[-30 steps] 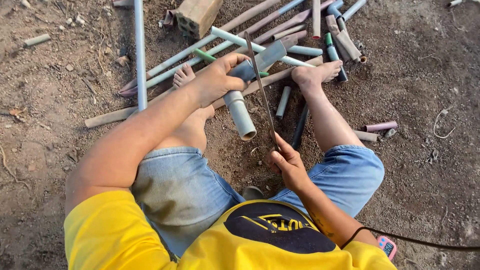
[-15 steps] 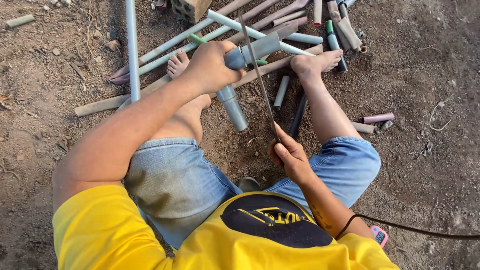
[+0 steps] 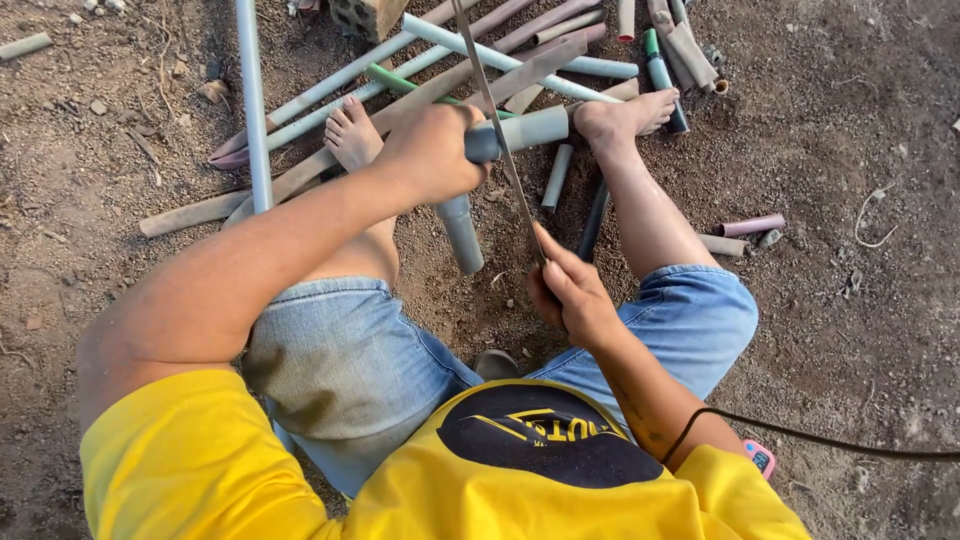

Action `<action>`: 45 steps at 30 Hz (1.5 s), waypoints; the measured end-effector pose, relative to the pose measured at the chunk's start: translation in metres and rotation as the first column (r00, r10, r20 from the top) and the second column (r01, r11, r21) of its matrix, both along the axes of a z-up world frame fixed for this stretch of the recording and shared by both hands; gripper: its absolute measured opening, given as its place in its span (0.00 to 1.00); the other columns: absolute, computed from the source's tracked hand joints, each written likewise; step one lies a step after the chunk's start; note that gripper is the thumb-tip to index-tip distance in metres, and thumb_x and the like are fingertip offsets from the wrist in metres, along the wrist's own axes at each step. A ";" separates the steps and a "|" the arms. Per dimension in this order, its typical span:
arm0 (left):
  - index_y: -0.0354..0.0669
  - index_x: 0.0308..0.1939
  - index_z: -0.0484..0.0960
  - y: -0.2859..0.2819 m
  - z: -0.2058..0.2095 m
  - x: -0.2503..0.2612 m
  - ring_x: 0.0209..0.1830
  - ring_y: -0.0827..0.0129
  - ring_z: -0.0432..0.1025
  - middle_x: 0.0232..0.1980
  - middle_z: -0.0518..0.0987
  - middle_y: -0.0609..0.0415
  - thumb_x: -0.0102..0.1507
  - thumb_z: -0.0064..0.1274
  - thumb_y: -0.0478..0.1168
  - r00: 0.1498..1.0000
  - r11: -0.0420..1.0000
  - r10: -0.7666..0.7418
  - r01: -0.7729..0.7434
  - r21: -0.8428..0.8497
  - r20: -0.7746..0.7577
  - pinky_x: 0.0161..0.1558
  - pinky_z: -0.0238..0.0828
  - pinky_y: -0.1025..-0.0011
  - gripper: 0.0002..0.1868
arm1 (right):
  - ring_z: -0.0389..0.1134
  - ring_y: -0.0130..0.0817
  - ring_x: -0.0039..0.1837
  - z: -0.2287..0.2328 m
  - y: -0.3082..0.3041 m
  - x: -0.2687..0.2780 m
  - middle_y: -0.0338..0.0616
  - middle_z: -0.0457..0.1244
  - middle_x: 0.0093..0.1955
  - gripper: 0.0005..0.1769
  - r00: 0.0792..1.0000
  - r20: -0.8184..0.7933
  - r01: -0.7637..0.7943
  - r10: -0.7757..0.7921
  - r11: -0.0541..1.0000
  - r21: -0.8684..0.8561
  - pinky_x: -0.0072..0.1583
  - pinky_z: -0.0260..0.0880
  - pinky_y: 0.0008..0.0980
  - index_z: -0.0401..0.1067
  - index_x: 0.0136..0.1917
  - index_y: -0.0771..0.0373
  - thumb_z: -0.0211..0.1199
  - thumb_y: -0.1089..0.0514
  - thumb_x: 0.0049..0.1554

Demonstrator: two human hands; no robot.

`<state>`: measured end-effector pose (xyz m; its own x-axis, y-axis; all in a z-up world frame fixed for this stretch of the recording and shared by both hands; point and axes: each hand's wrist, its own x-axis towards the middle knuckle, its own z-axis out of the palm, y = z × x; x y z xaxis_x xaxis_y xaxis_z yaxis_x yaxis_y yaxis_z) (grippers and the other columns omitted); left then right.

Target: The person sits on the ground and uses a hand saw to cut a gray PVC pipe. They hold the pipe steady with their left hand and saw with their right hand, then inspect the cut end.

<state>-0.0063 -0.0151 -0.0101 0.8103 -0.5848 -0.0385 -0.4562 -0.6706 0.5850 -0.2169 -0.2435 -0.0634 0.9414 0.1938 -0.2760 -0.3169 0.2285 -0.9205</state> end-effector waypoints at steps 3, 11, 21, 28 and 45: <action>0.44 0.38 0.84 0.002 -0.008 0.002 0.26 0.58 0.78 0.33 0.84 0.51 0.56 0.64 0.42 1.000 0.997 0.023 -0.022 -0.073 0.016 0.32 0.74 0.62 0.10 | 0.53 0.23 0.32 0.006 0.006 0.016 0.41 0.62 0.38 0.32 1.000 -0.002 0.016 -0.016 0.998 0.062 0.32 0.49 0.23 0.53 0.87 0.52 0.51 0.53 0.71; 0.46 0.39 0.86 0.015 -0.017 0.010 0.26 0.69 0.80 0.30 0.85 0.59 0.57 0.66 0.41 0.986 0.964 0.162 -0.150 -0.220 0.037 0.34 0.77 0.69 0.09 | 0.50 0.23 0.33 -0.035 -0.006 -0.024 0.41 0.61 0.40 0.32 0.996 -0.082 -0.006 0.023 0.979 0.205 0.33 0.47 0.22 0.55 0.86 0.48 0.54 0.52 0.71; 0.43 0.39 0.86 0.018 -0.009 0.003 0.25 0.71 0.75 0.33 0.84 0.56 0.57 0.68 0.42 0.983 0.951 -0.122 0.077 -0.299 -0.135 0.29 0.75 0.73 0.11 | 0.54 0.24 0.33 -0.019 0.016 0.000 0.39 0.60 0.35 0.32 1.000 0.024 0.003 -0.007 0.987 0.158 0.34 0.52 0.23 0.52 0.88 0.50 0.52 0.54 0.72; 0.39 0.48 0.84 0.029 0.014 -0.003 0.34 0.70 0.72 0.39 0.82 0.54 0.58 0.66 0.43 0.901 0.949 -0.222 0.112 -0.295 -0.373 0.38 0.69 0.73 0.18 | 0.51 0.22 0.34 -0.005 0.027 -0.003 0.35 0.57 0.34 0.31 0.998 0.060 -0.009 0.002 0.993 0.115 0.35 0.48 0.23 0.54 0.86 0.60 0.50 0.56 0.72; 0.27 0.70 0.78 0.091 -0.055 0.024 0.47 0.65 0.67 0.53 0.76 0.46 0.84 0.44 0.41 0.862 0.979 -0.141 0.048 -0.198 -0.488 0.49 0.66 0.70 0.19 | 0.72 0.31 0.55 0.024 -0.022 -0.030 0.41 0.69 0.60 0.37 0.866 0.496 0.387 0.062 0.545 -0.744 0.58 0.78 0.29 0.56 0.83 0.42 0.68 0.45 0.67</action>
<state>0.0178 0.0761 -0.0654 0.6503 -0.6926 -0.3122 -0.1299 -0.5062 0.8526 -0.2470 -0.2659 -0.0394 0.9776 -0.0672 0.1993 0.1050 -0.6651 -0.7394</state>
